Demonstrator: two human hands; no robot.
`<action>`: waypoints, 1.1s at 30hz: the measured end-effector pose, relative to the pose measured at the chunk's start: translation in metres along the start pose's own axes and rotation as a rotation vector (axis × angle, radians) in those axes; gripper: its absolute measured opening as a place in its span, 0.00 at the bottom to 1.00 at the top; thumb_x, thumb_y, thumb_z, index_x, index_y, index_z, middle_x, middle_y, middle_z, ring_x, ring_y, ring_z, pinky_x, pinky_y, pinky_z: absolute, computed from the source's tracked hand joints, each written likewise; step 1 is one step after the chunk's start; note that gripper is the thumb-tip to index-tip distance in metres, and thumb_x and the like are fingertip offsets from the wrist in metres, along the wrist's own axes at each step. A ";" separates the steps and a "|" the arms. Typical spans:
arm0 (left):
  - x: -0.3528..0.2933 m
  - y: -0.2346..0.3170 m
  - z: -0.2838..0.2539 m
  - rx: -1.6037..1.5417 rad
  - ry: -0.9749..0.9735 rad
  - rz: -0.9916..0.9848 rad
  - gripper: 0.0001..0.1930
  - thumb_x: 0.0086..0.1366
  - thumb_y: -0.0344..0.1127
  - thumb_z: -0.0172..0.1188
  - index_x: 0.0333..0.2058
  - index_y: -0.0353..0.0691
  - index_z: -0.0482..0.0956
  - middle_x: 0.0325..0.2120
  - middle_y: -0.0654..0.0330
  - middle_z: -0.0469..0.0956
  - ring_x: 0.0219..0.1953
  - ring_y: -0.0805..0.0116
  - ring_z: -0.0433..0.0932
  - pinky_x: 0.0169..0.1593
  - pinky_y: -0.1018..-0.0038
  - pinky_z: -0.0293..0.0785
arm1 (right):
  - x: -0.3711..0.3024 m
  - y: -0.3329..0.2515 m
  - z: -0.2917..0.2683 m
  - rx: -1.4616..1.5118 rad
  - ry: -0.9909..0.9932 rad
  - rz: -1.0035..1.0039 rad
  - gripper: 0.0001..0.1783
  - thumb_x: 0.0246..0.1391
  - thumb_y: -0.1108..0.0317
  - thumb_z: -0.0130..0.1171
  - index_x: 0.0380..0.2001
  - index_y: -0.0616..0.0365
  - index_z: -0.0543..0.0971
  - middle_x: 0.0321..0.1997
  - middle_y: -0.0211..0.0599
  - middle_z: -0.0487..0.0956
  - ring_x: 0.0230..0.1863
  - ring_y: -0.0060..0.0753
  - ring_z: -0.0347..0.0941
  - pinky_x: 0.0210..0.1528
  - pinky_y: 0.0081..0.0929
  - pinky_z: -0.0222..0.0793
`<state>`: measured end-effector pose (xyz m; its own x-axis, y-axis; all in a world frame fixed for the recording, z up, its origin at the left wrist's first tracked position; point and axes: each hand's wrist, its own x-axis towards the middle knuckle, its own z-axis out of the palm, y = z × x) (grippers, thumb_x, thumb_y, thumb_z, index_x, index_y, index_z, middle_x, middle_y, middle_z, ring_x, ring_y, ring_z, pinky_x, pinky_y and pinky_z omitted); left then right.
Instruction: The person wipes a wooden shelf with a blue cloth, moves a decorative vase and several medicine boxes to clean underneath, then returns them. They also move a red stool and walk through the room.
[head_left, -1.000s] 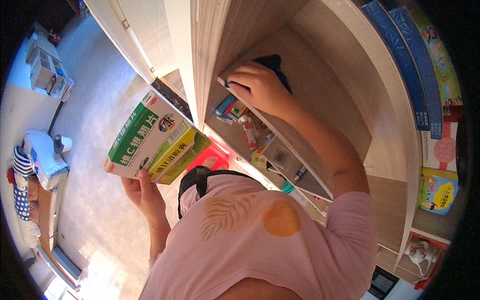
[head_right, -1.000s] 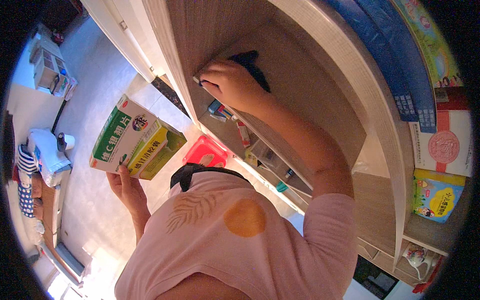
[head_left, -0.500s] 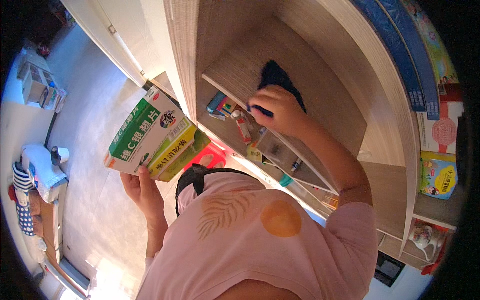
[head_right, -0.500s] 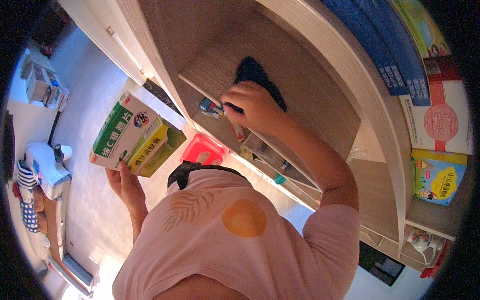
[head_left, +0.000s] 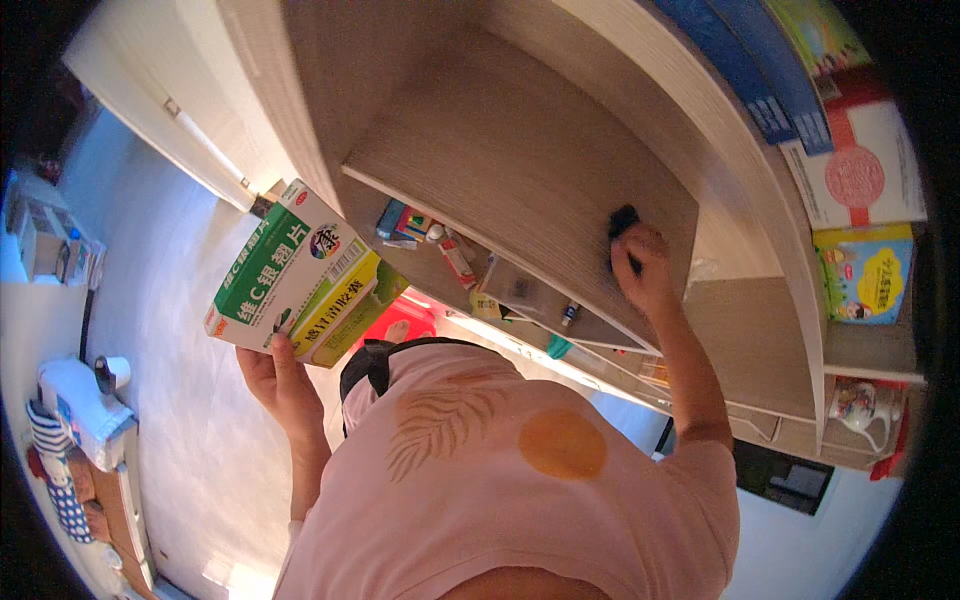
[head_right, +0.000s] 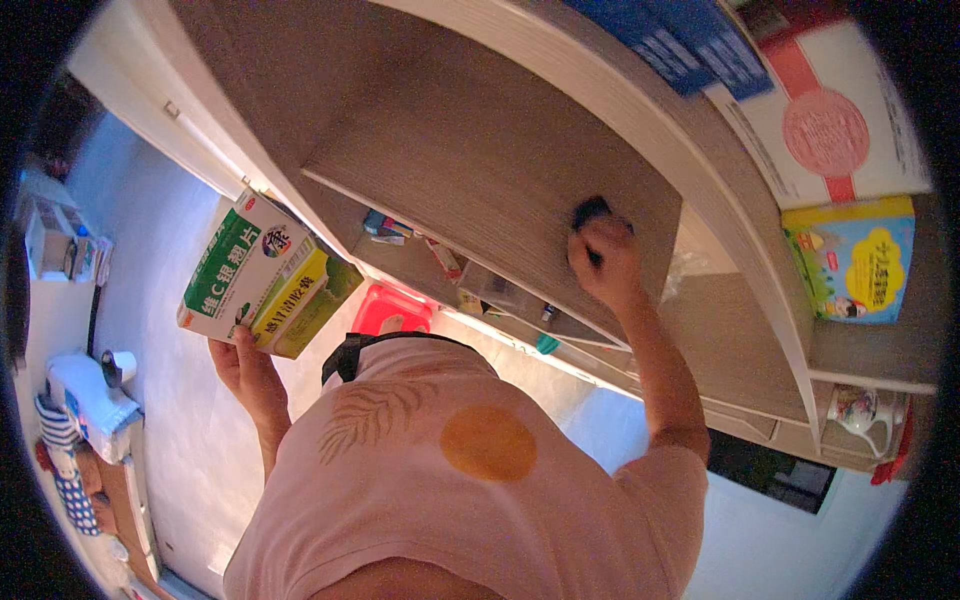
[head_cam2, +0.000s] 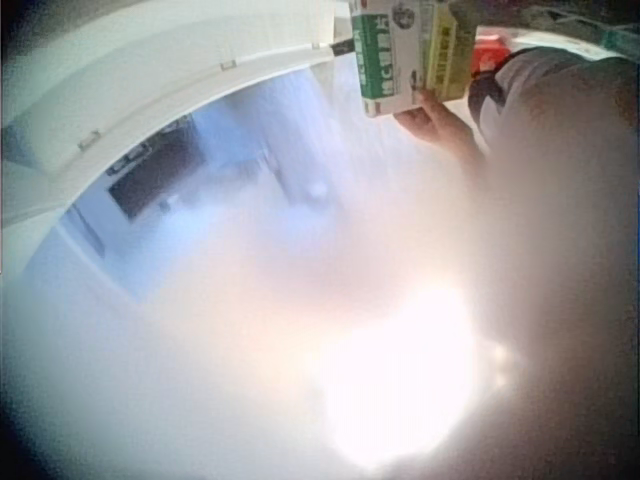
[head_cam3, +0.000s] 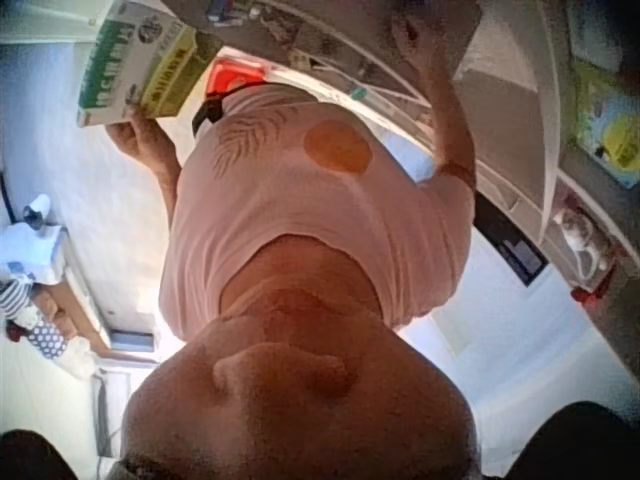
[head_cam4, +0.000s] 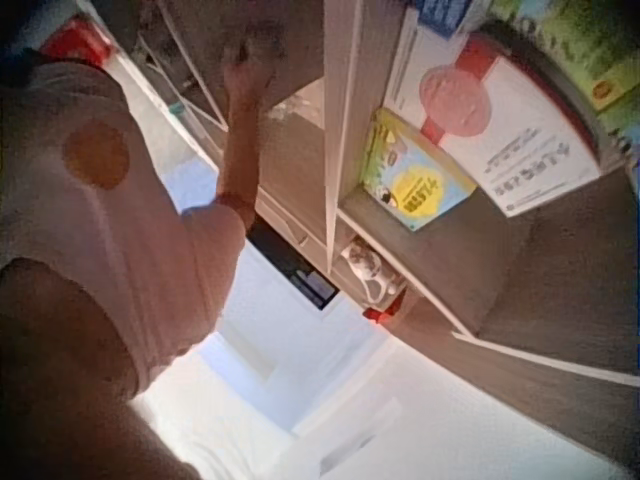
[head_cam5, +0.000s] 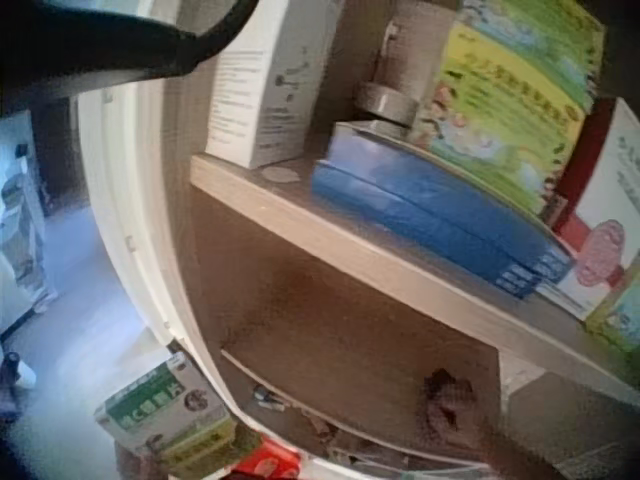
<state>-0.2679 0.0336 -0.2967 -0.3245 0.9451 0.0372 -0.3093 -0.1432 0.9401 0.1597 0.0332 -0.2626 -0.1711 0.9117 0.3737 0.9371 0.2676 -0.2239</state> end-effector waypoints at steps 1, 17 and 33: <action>0.002 0.001 0.005 0.008 -0.032 -0.004 0.19 0.62 0.32 0.52 0.49 0.32 0.62 0.45 0.56 0.69 0.47 0.70 0.68 0.52 0.71 0.62 | 0.013 -0.002 0.002 0.031 0.070 -0.034 0.05 0.38 0.71 0.58 0.16 0.58 0.73 0.23 0.36 0.73 0.27 0.41 0.69 0.31 0.34 0.66; 0.003 0.042 -0.022 -0.029 -0.086 0.021 0.18 0.63 0.33 0.51 0.49 0.33 0.62 0.45 0.53 0.69 0.46 0.68 0.70 0.50 0.69 0.66 | 0.015 -0.079 -0.020 -0.164 -0.135 0.347 0.20 0.50 0.57 0.53 0.47 0.45 0.73 0.62 0.41 0.57 0.62 0.59 0.50 0.61 0.48 0.49; 0.000 0.034 -0.040 0.120 0.000 -0.020 0.15 0.64 0.30 0.48 0.48 0.32 0.62 0.43 0.54 0.70 0.46 0.70 0.69 0.50 0.71 0.65 | -0.034 0.031 -0.028 -0.402 0.191 0.455 0.21 0.46 0.62 0.53 0.44 0.58 0.73 0.49 0.52 0.70 0.49 0.55 0.64 0.55 0.44 0.58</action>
<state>-0.3142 0.0168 -0.2779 -0.3194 0.9474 0.0178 -0.2069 -0.0880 0.9744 0.2031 0.0015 -0.2572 0.2937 0.8251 0.4827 0.9505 -0.3055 -0.0561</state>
